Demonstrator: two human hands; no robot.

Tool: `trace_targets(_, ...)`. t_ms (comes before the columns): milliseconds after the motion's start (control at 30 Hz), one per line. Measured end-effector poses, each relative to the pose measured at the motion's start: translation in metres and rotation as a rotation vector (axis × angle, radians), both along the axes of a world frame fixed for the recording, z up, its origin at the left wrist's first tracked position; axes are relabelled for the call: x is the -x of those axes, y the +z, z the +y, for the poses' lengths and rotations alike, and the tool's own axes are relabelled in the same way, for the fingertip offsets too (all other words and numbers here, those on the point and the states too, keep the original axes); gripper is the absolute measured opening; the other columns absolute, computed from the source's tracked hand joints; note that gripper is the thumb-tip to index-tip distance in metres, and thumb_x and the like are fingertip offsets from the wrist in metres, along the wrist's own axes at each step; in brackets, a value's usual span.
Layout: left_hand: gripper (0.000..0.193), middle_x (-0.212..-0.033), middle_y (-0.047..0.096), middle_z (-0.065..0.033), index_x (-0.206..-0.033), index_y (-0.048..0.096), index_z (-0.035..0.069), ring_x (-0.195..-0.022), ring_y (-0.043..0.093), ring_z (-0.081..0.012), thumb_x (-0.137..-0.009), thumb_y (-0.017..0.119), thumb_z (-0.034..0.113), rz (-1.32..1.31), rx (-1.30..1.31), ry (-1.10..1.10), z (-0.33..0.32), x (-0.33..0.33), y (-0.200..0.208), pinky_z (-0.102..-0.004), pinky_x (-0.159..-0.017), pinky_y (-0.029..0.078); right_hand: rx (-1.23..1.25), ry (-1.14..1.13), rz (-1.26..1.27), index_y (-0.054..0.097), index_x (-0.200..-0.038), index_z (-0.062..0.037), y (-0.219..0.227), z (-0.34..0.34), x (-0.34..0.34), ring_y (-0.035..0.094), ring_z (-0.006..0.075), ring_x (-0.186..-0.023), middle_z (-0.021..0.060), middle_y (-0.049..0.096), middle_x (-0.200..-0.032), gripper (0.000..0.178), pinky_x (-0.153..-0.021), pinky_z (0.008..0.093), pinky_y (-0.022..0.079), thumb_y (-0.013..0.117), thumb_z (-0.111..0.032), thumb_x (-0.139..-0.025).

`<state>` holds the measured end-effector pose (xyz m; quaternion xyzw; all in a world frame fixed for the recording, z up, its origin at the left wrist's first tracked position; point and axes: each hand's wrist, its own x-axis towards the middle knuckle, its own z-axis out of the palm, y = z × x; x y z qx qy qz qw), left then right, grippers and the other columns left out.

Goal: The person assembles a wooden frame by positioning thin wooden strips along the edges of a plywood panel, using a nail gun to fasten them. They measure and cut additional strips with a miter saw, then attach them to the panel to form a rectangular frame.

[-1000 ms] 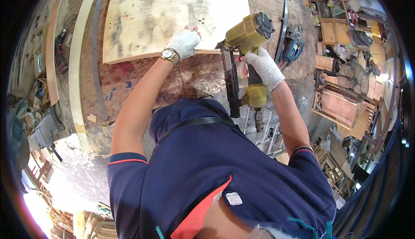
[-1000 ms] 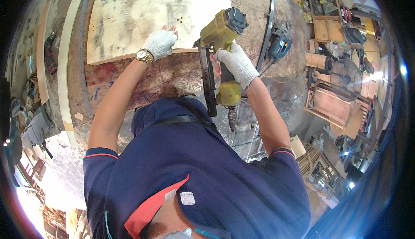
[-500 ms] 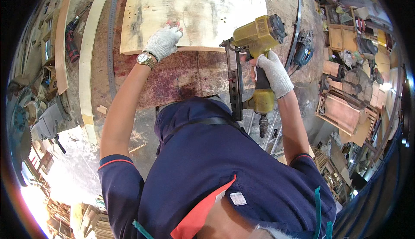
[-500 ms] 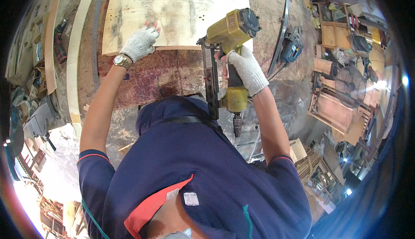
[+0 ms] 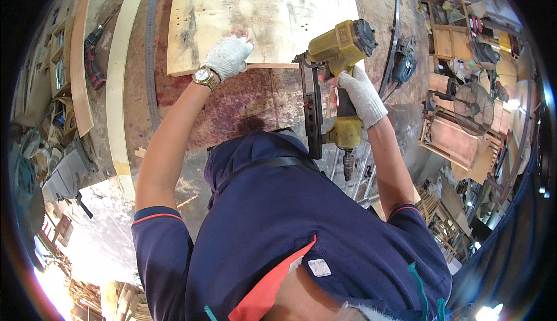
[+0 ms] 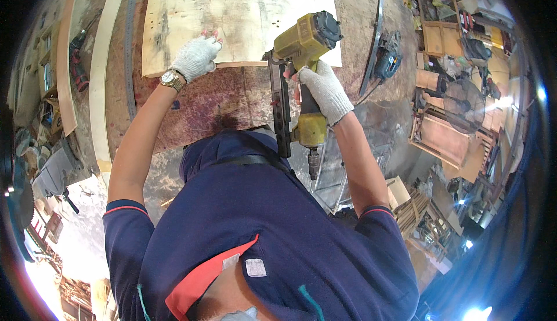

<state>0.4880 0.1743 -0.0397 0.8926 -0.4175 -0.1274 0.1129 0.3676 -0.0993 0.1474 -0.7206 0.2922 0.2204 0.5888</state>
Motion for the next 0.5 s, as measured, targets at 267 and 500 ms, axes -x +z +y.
trace_targets(267, 0.064, -0.149, 0.054, -0.0207, -0.137, 0.054, 0.002, -0.133, 0.055, -0.0442, -0.078, 0.075, 0.017, 0.041, 0.026, 0.058, -0.005, 0.007, 0.007, -0.0463, -0.108, 0.051, 0.108, 0.038, 0.051, 0.052, -0.123, 0.0037, -0.005, 0.008, -0.001, 0.062, 0.0137, -0.058, 0.0131, 0.071, -0.106, 0.032, -0.053, 0.0300, 0.054, 0.056, -0.010, -0.095)
trace_targets(500, 0.079, -0.156, 0.046, -0.0206, -0.146, 0.051, 0.007, -0.147, 0.038, -0.0421, -0.078, 0.083, 0.032, 0.125, 0.076, 0.181, 0.018, 0.032, 0.033, -0.0501, -0.121, 0.035, 0.090, 0.061, -0.010, 0.055, -0.127, 0.0041, -0.016, 0.003, 0.000, 0.063, 0.0154, -0.057, 0.0131, 0.071, -0.110, 0.039, -0.050, 0.0314, 0.054, 0.061, -0.017, -0.095)
